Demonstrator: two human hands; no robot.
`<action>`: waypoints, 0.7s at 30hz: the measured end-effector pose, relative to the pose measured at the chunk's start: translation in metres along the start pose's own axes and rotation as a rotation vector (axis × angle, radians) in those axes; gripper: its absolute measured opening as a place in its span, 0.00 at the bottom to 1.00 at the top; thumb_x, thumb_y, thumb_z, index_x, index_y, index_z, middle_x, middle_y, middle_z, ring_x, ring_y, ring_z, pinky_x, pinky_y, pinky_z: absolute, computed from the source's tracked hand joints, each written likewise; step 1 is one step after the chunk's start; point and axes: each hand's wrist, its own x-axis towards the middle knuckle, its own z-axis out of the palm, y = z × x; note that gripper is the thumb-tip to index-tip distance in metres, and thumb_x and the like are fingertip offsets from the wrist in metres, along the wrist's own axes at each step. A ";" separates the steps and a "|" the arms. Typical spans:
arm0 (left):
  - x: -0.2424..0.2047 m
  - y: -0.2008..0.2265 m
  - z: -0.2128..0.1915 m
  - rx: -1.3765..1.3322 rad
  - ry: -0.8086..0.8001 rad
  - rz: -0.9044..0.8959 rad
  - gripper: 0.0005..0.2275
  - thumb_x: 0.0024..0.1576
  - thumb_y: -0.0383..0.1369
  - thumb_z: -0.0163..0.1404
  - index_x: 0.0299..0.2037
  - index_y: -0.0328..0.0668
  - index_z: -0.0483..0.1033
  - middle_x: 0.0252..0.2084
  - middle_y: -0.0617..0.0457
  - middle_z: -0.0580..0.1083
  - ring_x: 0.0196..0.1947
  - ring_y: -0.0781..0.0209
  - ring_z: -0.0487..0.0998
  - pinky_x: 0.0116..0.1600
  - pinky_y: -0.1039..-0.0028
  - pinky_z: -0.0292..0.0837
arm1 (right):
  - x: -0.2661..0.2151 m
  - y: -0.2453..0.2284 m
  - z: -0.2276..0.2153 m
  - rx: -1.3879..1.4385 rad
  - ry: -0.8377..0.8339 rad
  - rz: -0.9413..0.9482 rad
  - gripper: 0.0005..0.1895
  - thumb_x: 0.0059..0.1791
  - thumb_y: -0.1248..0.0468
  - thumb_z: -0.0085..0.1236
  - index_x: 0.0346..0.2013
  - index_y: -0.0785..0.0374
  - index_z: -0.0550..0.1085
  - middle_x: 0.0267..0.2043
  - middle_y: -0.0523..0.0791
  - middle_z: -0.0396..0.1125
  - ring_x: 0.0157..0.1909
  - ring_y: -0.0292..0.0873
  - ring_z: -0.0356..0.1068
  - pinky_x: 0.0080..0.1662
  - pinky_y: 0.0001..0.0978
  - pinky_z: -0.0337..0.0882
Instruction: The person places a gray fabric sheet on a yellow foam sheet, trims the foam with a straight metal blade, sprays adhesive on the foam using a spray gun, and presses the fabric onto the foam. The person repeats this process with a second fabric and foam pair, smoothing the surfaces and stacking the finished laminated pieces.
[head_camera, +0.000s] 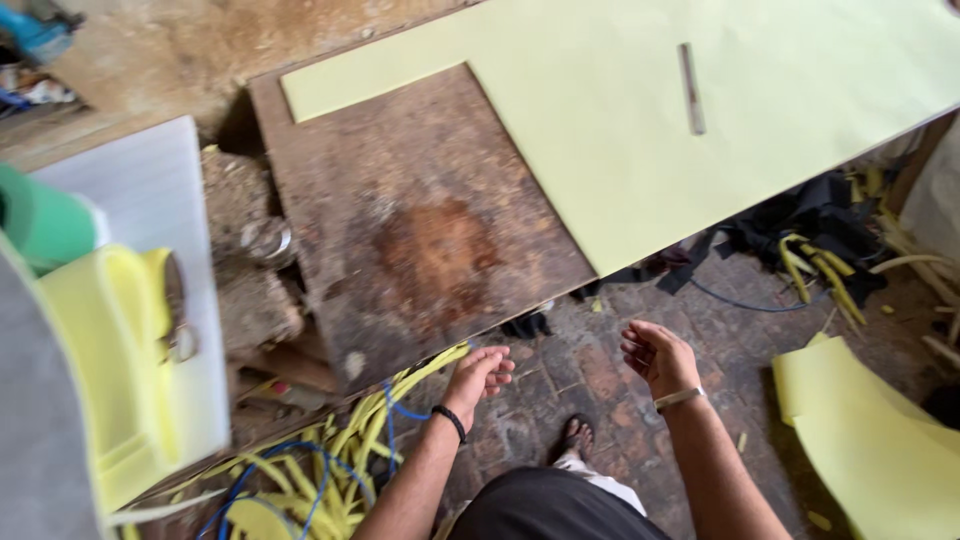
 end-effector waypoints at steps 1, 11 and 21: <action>0.011 -0.002 0.019 0.004 -0.002 -0.033 0.13 0.61 0.40 0.48 0.52 0.49 0.78 0.42 0.59 0.81 0.36 0.70 0.80 0.41 0.76 0.72 | 0.011 -0.010 -0.019 0.002 0.029 0.003 0.10 0.52 0.61 0.55 0.44 0.62 0.77 0.37 0.43 0.75 0.36 0.40 0.75 0.41 0.36 0.74; 0.072 0.035 0.133 0.062 -0.038 -0.035 0.12 0.61 0.37 0.48 0.51 0.45 0.79 0.41 0.56 0.81 0.36 0.69 0.80 0.39 0.78 0.73 | 0.067 -0.095 -0.100 0.108 0.074 -0.061 0.08 0.52 0.63 0.55 0.43 0.63 0.76 0.36 0.44 0.75 0.34 0.39 0.74 0.39 0.34 0.75; 0.145 0.068 0.235 0.357 -0.393 -0.156 0.12 0.62 0.35 0.46 0.52 0.45 0.78 0.41 0.56 0.81 0.36 0.68 0.80 0.39 0.77 0.71 | -0.008 -0.093 -0.184 0.403 0.428 -0.222 0.06 0.52 0.64 0.56 0.40 0.61 0.77 0.35 0.44 0.75 0.34 0.38 0.75 0.39 0.33 0.74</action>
